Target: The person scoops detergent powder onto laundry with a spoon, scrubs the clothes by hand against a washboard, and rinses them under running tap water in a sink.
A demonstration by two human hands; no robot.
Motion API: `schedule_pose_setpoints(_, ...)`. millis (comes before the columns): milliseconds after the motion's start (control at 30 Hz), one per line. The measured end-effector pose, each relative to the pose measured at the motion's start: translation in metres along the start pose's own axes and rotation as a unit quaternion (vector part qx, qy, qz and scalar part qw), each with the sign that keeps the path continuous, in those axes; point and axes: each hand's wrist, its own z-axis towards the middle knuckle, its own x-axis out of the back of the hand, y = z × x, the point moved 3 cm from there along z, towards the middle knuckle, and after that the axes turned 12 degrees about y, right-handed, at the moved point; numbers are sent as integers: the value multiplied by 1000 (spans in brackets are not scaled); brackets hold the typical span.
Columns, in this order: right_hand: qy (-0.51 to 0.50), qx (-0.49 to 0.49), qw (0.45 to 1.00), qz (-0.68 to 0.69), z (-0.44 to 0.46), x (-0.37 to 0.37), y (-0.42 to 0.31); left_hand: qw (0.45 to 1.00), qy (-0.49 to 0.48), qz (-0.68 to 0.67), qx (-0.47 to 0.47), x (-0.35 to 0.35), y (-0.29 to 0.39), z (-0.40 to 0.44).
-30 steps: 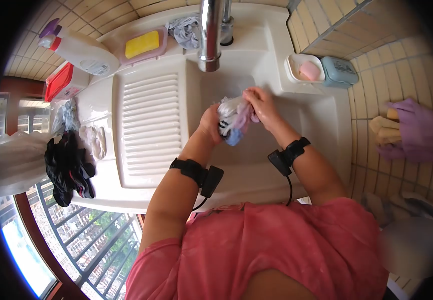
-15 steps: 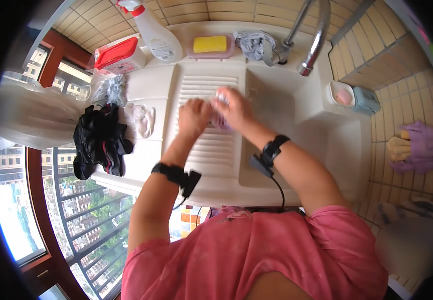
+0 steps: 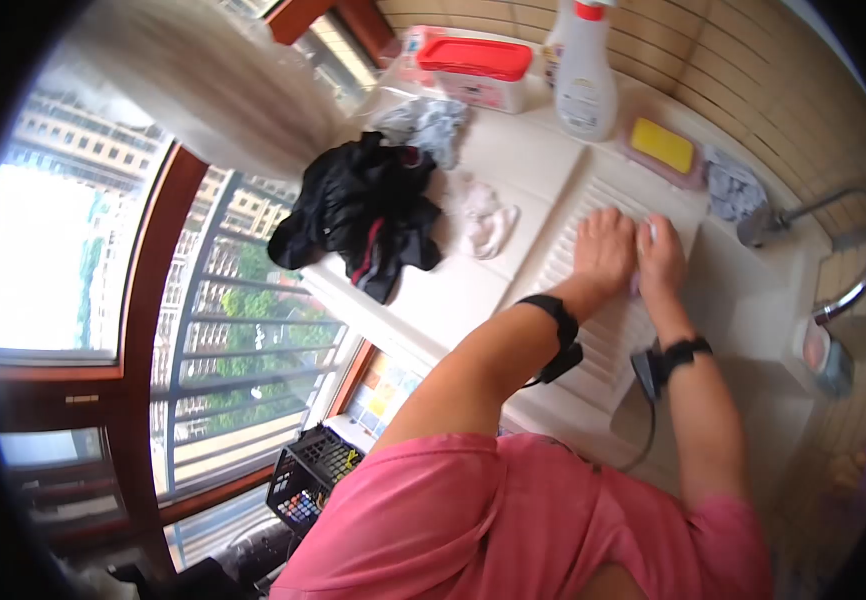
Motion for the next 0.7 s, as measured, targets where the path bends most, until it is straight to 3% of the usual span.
schedule_pose_setpoints(33, 2, 42, 995, 86, -19, 19, -7, 999, -36, -19, -13, 13, 0, -17)
schedule_pose_setpoints(100, -5, 135, 986, 96, -63, 53, -17, 994, -77, -54, -58, 34, -1, -61)
schedule_pose_setpoints(133, -24, 149, 981, 118, -78, 71, -29, 986, -113, -57, -105, 50, 2, -75)
schedule_pose_setpoints(233, -43, 143, 982, 119, -66, 50, -14, 981, -77, -72, -163, 31, -7, -58)
schedule_pose_setpoints(400, 39, 46, 997, 53, 19, -3, -6, 999, 26, -25, -30, -8, -1, 29)
schedule_pose_setpoints(467, 45, 38, 996, 63, 16, -2, -4, 998, -44, 34, -12, -13, -2, 27)
schedule_pose_setpoints(533, 0, 42, 993, 111, -21, 21, -6, 998, -54, 6, -38, 10, 0, -6)
schedule_pose_setpoints(633, -48, 143, 976, 155, -78, 79, -31, 985, -131, -62, -96, 53, 3, -70)
schedule_pose_setpoints(700, -22, 112, 986, 125, -67, 51, -13, 980, -157, -59, -111, 36, 2, -54)
